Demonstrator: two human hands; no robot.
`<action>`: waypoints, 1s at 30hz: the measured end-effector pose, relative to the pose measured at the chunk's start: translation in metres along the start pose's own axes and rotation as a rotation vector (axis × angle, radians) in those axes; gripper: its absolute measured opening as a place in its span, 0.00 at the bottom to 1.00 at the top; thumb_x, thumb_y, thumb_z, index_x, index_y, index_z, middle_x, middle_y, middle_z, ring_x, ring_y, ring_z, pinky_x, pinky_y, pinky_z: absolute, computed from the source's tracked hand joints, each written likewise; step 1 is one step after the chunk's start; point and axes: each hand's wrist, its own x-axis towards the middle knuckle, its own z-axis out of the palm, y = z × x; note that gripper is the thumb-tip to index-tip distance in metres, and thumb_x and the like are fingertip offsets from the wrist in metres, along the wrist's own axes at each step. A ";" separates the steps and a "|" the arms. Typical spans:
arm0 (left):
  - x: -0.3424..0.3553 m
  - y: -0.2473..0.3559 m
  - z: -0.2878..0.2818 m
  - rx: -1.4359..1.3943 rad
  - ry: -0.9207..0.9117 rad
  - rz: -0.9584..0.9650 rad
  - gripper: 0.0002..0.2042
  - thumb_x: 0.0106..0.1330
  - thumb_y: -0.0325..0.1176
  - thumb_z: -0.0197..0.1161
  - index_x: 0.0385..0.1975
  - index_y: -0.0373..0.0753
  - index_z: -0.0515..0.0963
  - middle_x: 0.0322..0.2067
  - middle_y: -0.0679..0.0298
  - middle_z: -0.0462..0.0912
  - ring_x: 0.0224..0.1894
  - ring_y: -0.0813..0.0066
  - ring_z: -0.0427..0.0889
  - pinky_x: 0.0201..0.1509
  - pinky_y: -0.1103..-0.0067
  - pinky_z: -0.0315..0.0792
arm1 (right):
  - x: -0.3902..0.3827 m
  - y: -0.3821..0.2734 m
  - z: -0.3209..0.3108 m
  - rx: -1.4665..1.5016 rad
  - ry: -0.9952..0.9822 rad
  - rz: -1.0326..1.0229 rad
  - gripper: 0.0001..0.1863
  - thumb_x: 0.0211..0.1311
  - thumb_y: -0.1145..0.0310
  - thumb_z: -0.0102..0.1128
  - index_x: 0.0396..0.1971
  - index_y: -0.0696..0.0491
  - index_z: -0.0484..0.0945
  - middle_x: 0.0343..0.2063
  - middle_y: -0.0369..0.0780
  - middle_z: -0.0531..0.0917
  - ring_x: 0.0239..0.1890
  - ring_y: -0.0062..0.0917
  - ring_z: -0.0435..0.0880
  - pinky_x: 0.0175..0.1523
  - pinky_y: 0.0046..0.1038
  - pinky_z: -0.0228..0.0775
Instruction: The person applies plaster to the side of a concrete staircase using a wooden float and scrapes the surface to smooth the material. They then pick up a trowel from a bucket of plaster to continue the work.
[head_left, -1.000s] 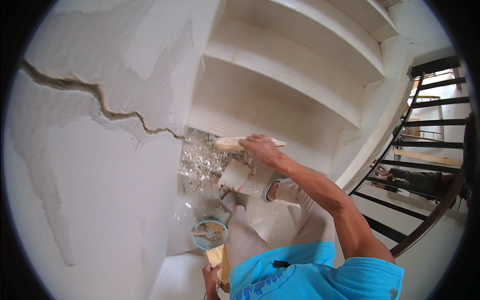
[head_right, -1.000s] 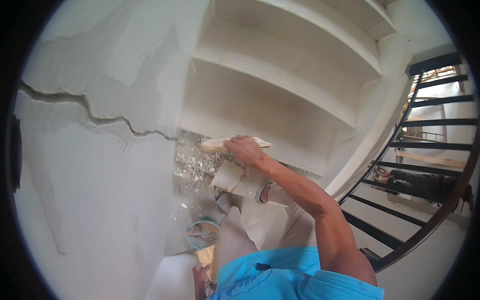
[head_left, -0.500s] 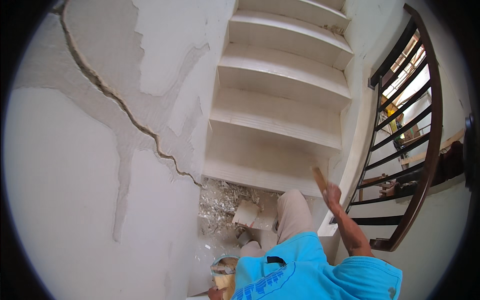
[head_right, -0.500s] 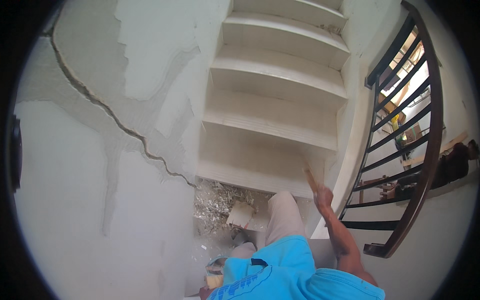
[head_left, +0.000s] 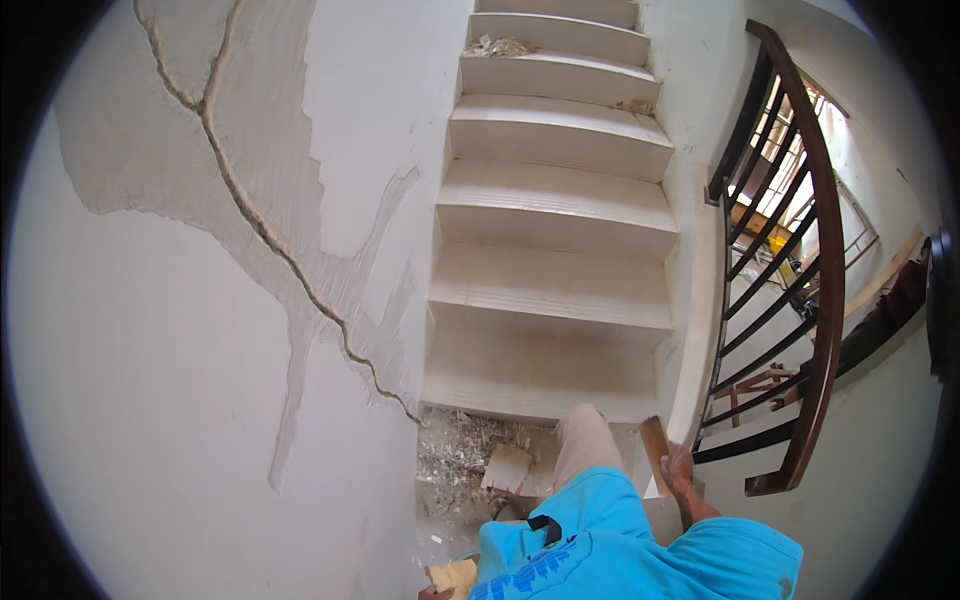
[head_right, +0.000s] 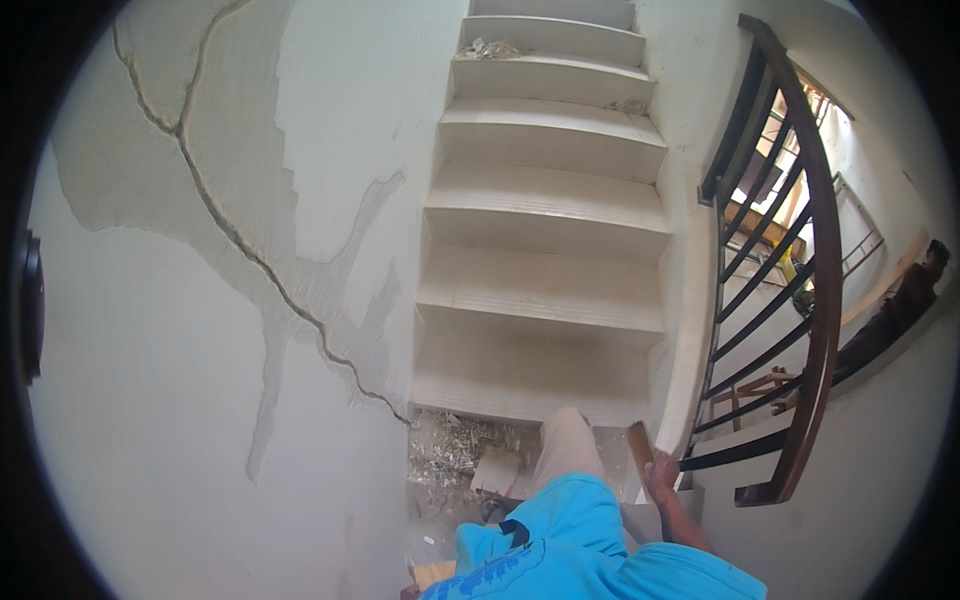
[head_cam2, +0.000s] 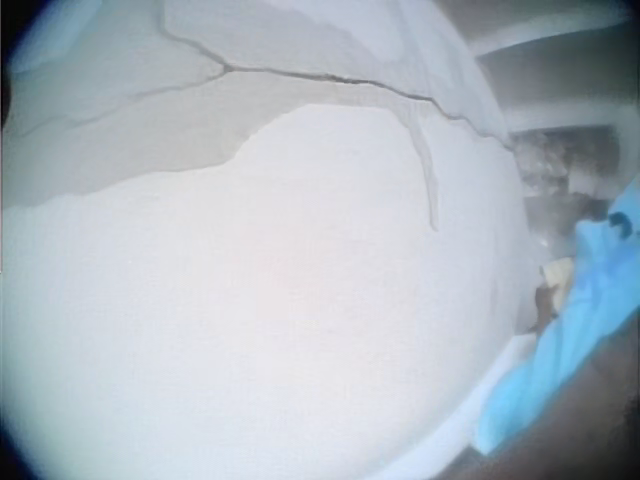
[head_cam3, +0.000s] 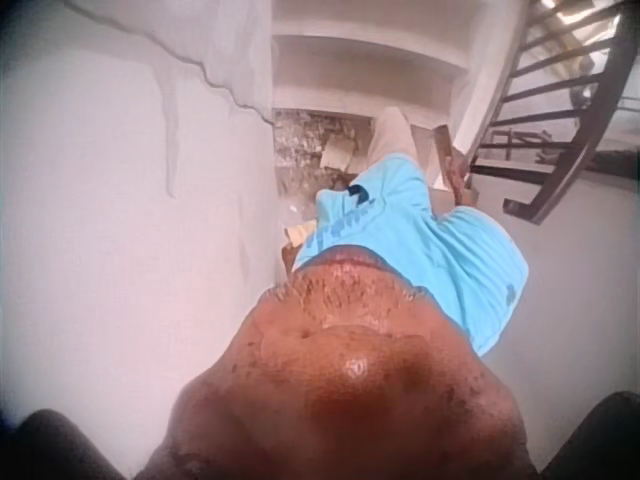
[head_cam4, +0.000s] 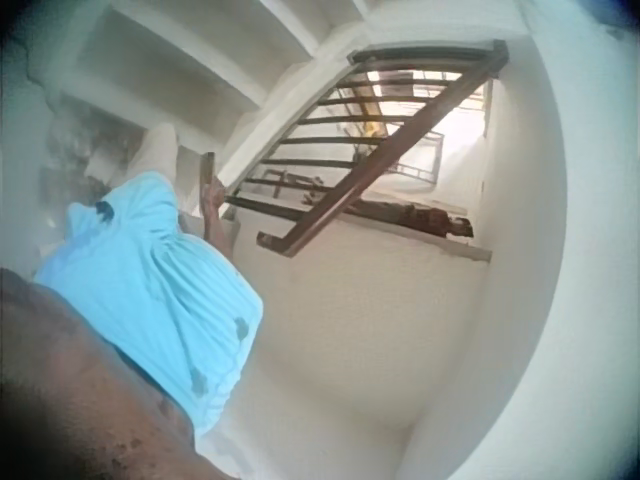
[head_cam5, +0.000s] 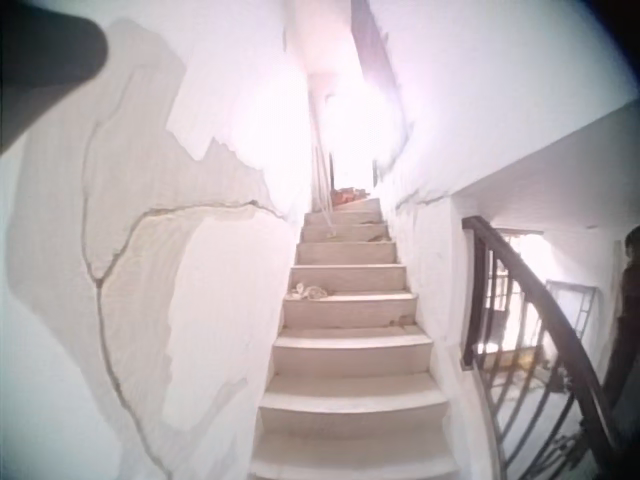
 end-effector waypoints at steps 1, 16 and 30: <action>0.004 0.002 -0.002 -0.007 -0.004 0.009 0.20 0.47 0.40 0.71 0.38 0.34 0.81 0.29 0.59 0.84 0.30 0.67 0.81 0.37 0.72 0.74 | 0.012 -0.006 -0.014 0.031 0.073 -0.058 0.10 0.43 0.69 0.61 0.28 0.56 0.78 0.27 0.49 0.81 0.33 0.45 0.82 0.39 0.43 0.75; -0.007 -0.054 -0.009 -0.323 0.008 0.405 0.17 0.53 0.37 0.69 0.40 0.35 0.81 0.31 0.63 0.84 0.30 0.75 0.79 0.35 0.75 0.74 | 0.146 -0.003 -0.371 0.834 0.500 0.035 0.16 0.48 0.77 0.55 0.40 0.62 0.78 0.28 0.38 0.82 0.25 0.21 0.79 0.33 0.24 0.72; -0.079 0.022 -0.020 -0.325 0.090 -0.117 0.14 0.48 0.31 0.68 0.34 0.33 0.82 0.28 0.57 0.85 0.29 0.68 0.83 0.36 0.74 0.74 | 0.150 0.134 -0.402 0.908 0.211 0.213 0.24 0.59 0.68 0.57 0.53 0.63 0.69 0.46 0.45 0.77 0.44 0.32 0.78 0.49 0.35 0.70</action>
